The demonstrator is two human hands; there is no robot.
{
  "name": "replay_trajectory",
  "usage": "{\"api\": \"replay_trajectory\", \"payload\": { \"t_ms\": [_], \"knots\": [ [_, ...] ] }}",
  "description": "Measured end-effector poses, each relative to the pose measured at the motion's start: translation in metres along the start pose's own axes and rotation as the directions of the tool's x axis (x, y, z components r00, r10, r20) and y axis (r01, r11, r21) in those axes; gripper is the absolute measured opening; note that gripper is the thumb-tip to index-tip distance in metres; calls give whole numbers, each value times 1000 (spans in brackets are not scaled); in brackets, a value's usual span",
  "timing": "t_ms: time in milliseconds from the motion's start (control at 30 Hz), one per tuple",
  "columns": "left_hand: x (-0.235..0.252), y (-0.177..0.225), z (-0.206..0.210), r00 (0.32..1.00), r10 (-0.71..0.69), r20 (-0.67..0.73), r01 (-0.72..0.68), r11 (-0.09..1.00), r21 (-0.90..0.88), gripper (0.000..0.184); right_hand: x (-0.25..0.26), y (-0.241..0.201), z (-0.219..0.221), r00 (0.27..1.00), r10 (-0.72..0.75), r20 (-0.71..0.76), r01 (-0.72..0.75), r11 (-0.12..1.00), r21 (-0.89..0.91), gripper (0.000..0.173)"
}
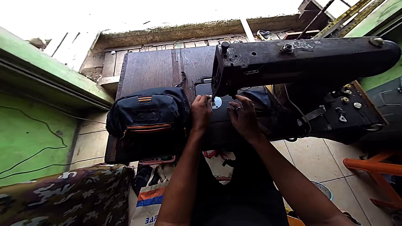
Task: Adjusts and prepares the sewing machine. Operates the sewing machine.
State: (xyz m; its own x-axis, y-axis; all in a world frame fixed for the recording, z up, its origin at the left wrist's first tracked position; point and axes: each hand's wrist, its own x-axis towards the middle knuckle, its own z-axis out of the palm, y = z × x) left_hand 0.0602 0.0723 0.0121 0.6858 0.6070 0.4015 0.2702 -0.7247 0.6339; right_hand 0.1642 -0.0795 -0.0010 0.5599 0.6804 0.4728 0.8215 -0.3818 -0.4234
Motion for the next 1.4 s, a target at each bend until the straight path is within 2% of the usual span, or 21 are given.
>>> {"api": "replay_trajectory", "payload": {
  "t_ms": [367,533,667,900,1033,1133,1233,1400],
  "knots": [
    [2,0,1,1000,2,11,-2,1000,-6,12,-1,2,2,1000,-7,-9,7,1000,-11,32],
    [3,-1,3,1000,5,7,-5,1000,-20,12,7,-7,2,999,3,-39,-4,1000,-4,26],
    [3,-1,2,1000,-10,18,11,999,-33,11,27,-31,11,990,140,-19,-134,971,197,17],
    [2,-1,4,1000,2,-6,-2,998,-59,10,40,-48,24,957,288,44,-291,937,193,20],
    [2,0,5,998,53,-22,-53,999,-9,14,40,-48,24,963,267,36,-269,959,91,20],
    [-7,3,-1,995,98,24,-99,995,33,31,35,-45,11,973,224,48,-227,970,82,13],
    [-26,5,-7,987,162,-4,-161,985,52,22,22,-37,-5,966,238,103,-247,966,83,8],
    [-52,6,-8,972,237,-13,-235,970,62,15,31,-34,0,975,195,105,-207,970,127,20]
  ]
}}
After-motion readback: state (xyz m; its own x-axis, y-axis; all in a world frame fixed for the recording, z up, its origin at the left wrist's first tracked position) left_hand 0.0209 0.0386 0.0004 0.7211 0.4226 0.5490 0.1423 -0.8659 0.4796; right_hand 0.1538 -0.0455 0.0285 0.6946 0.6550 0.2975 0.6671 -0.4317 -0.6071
